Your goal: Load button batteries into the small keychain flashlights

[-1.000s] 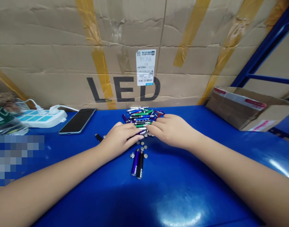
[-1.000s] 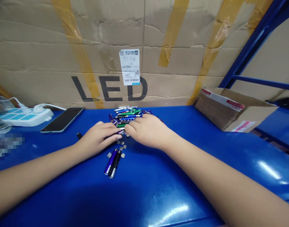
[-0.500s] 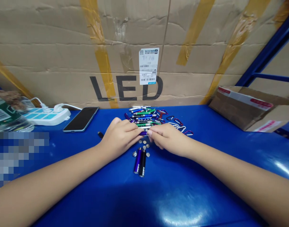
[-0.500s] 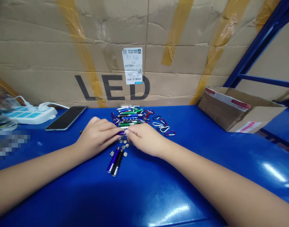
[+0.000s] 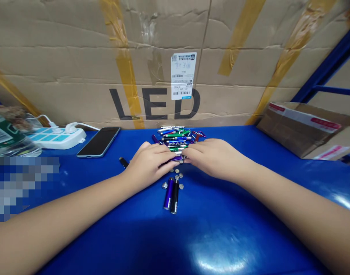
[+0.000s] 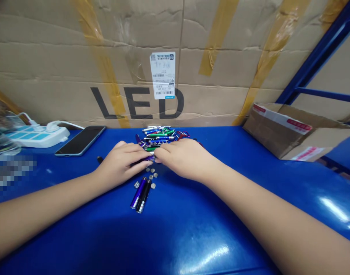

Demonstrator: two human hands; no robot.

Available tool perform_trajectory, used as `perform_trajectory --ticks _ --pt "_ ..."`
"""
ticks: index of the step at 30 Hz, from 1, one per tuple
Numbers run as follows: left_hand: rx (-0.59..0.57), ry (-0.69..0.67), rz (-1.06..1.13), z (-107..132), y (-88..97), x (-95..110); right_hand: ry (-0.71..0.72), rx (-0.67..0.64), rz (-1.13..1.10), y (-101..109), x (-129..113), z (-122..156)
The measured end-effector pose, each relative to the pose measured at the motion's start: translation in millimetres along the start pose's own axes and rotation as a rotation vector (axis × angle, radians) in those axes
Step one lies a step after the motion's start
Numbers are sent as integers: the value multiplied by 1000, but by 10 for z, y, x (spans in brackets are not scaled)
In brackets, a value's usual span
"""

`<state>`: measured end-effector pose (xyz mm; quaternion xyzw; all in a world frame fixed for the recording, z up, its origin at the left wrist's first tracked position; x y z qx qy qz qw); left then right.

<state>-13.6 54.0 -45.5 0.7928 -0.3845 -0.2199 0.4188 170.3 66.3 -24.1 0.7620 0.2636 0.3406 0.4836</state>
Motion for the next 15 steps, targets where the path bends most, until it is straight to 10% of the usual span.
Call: perform_trajectory --ticks 15 --pt "53 -66 -156 20 41 39 -252 -143 -150 -34 -162 -68"
Point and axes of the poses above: each hand's wrist, its own z-axis away from the middle knuckle, its own y-axis out of the back of the hand, x = y × z, the point moved 3 cm from there along -z, towards the middle knuckle, and after that the axes turned 6 degrees about -y, right-handed, at the moved point
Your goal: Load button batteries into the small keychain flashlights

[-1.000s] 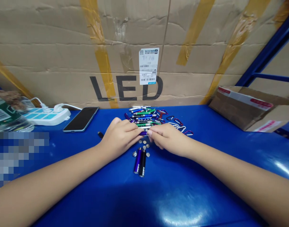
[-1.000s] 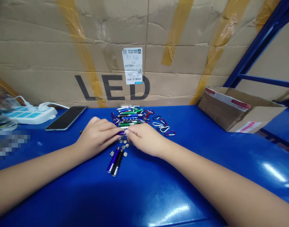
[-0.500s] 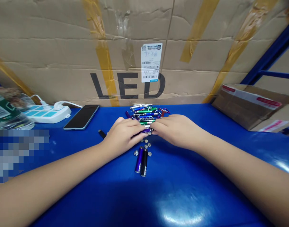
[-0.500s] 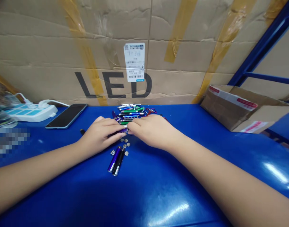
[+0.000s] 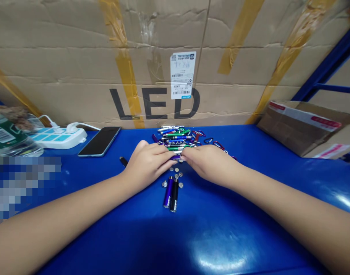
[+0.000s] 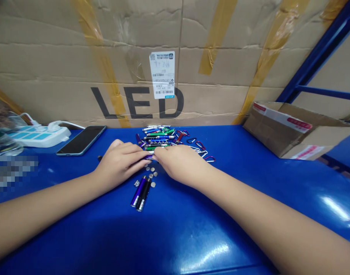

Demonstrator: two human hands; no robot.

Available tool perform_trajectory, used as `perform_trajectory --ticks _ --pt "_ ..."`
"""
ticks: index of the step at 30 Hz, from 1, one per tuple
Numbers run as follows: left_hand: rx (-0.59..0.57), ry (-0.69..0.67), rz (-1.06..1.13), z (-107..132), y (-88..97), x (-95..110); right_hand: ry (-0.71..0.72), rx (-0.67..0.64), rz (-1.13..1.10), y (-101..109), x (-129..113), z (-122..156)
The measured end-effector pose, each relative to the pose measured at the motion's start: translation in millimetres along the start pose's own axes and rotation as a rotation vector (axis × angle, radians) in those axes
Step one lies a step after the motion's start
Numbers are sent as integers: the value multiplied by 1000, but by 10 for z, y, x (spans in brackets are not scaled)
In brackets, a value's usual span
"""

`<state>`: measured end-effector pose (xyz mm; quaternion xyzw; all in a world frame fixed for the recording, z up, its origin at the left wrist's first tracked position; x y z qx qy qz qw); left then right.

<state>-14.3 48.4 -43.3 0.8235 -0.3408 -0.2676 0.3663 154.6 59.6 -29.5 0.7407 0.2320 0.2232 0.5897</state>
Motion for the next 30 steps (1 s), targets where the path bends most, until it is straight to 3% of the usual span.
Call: perform_trajectory --ticks 4,5,8,10,12,19,30 --pt "-69 108 68 -34 -43 -16 -2 9 -194 26 187 -45" --pt "-82 151 97 -43 -52 -22 -23 27 -236 40 305 -57" --pt "-109 226 158 -62 -61 -31 -265 245 -258 97 815 -52" --pt "-122 235 178 -66 -58 -32 -347 259 -177 60 1093 -36" --pt "-127 232 195 -65 -56 -33 -316 200 -157 -30 1222 -36" --pt "-136 202 208 -63 -66 -12 -149 99 -132 -289 951 -147" --pt "-125 120 202 -63 -59 4 -209 32 -14 -234 955 -146"
Point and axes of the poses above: each hand's wrist, its own z-axis away from the middle knuckle, its own y-axis out of the back of the hand, x = y × z, the point moved 3 cm from there along -z, towards the middle knuckle, and after that the axes turned 6 degrees about -y, right-handed, at the moved point
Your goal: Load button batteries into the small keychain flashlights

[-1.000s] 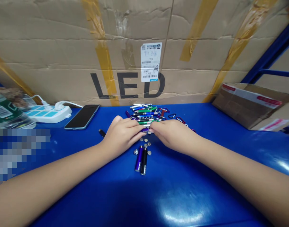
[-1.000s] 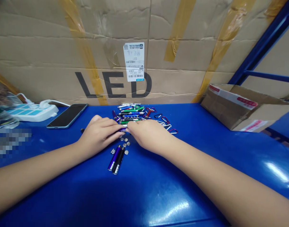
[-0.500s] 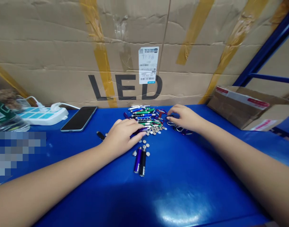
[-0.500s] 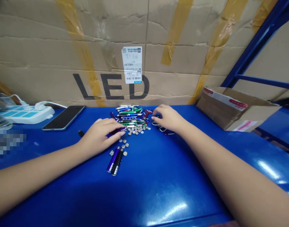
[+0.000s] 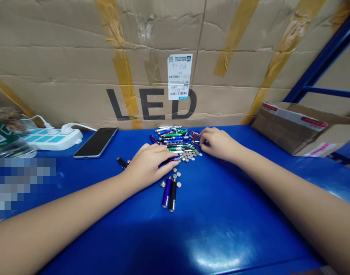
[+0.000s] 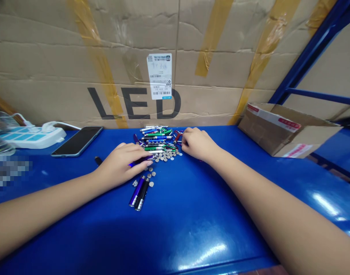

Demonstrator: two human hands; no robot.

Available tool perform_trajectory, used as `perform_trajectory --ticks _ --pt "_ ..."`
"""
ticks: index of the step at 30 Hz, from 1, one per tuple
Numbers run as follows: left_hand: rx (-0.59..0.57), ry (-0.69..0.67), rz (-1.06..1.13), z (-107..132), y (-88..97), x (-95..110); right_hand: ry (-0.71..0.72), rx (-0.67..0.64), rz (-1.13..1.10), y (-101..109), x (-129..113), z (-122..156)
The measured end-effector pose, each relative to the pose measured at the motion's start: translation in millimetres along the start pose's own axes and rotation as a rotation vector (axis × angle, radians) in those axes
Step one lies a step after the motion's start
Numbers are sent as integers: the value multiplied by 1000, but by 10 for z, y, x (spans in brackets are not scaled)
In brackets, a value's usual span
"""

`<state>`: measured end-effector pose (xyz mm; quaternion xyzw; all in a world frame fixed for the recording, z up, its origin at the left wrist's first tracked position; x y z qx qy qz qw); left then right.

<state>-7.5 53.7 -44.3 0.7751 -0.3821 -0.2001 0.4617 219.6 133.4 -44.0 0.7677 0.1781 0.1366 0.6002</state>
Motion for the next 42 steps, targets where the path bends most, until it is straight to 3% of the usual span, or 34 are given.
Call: perform_trajectory --ticks 7,13,16,20,23,26,29,33,36,39,42 --pt "-46 -2 14 -4 -7 10 -51 -152 82 -12 -47 -66" --pt "-57 22 22 -19 -3 14 -28 -21 228 135 -90 22" --pt "-44 106 83 -15 8 -2 89 147 277 327 -223 127" --pt "31 228 224 9 38 -24 416 312 295 434 -608 274" --pt "28 200 285 7 35 -10 616 373 321 378 -845 353" --pt "-36 140 282 -12 5 6 678 369 309 312 -917 368" --pt "-27 172 261 -27 -3 -15 550 307 152 288 -878 326" --pt "55 254 275 -24 24 -48 106 191 -490 246 -785 263" --pt "41 224 254 -20 24 -39 1 -6 -842 149 -817 254" --pt "20 207 191 -21 17 -33 13 -46 -886 136 -817 249" --pt "56 220 154 -24 32 -32 14 15 -717 186 -763 248"
Point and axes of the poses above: each hand's wrist, its own z-axis away from the middle knuckle, its own y-axis out of the back of the hand, x = y × z, the point moved 3 cm from there along -z, towards the middle knuckle, and after that the axes turned 6 degrees about -y, right-handed, at the moved point
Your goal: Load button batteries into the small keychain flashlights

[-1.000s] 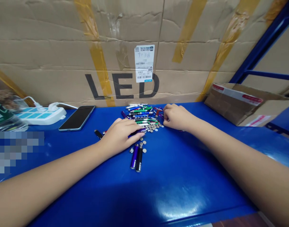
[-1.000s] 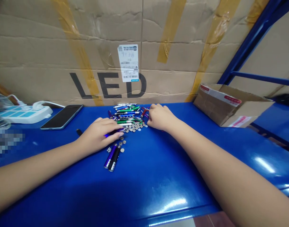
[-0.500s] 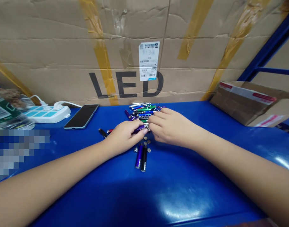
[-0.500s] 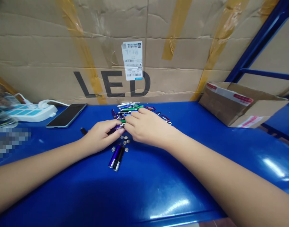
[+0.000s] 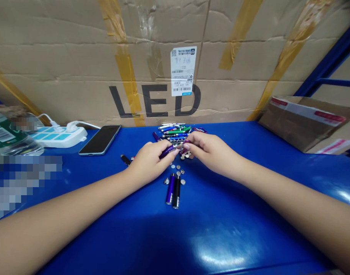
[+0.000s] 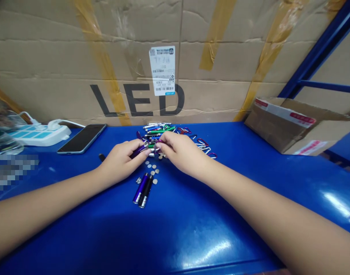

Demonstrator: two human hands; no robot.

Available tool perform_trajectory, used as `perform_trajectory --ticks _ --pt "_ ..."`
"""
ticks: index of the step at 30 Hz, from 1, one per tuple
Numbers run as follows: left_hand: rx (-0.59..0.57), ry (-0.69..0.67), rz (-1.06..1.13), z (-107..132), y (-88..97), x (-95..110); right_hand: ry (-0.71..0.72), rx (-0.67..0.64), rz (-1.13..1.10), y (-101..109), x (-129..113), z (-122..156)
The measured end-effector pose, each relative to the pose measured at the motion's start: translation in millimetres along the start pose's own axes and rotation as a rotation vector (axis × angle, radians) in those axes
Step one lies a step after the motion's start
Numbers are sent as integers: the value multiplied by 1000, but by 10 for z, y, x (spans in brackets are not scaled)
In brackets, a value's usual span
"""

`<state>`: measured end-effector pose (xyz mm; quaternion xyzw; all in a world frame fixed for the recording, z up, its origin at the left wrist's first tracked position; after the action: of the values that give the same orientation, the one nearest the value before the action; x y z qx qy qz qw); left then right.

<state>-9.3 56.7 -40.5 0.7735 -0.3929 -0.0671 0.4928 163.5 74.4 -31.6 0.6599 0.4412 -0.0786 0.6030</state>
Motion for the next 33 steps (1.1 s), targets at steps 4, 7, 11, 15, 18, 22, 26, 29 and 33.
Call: perform_trajectory --ticks 4,7,11,15,18,22,26,29,33 --pt "56 -42 22 -2 32 22 9 -32 180 34 -10 7" --pt "84 -81 36 3 45 36 48 -75 260 3 -21 8" --pt "61 -77 24 9 28 34 122 -121 328 -32 -26 2" --pt "34 -26 8 5 6 -5 110 -160 318 -27 -19 7" --pt "-45 -86 -36 -9 -22 -8 87 -169 345 -23 -11 15" --pt "-83 -59 -60 -28 -27 -11 71 -146 485 -41 -2 8" --pt "-78 -28 -12 -29 -26 -18 137 -169 540 -83 -34 1" --pt "-109 -84 -23 -26 -40 -12 136 -186 579 -85 -56 13" --pt "-75 -36 33 -29 -29 -15 141 -118 757 -54 -75 47"
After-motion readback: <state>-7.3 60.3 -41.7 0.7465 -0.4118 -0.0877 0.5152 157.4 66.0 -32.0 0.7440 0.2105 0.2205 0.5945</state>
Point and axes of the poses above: each hand's wrist, its own z-axis away from the middle knuckle, its own y-axis out of the back of the hand, x = y × z, the point moved 3 cm from there along -z, towards the middle knuckle, and after that the axes turned 6 degrees about -y, right-handed, at the moved point
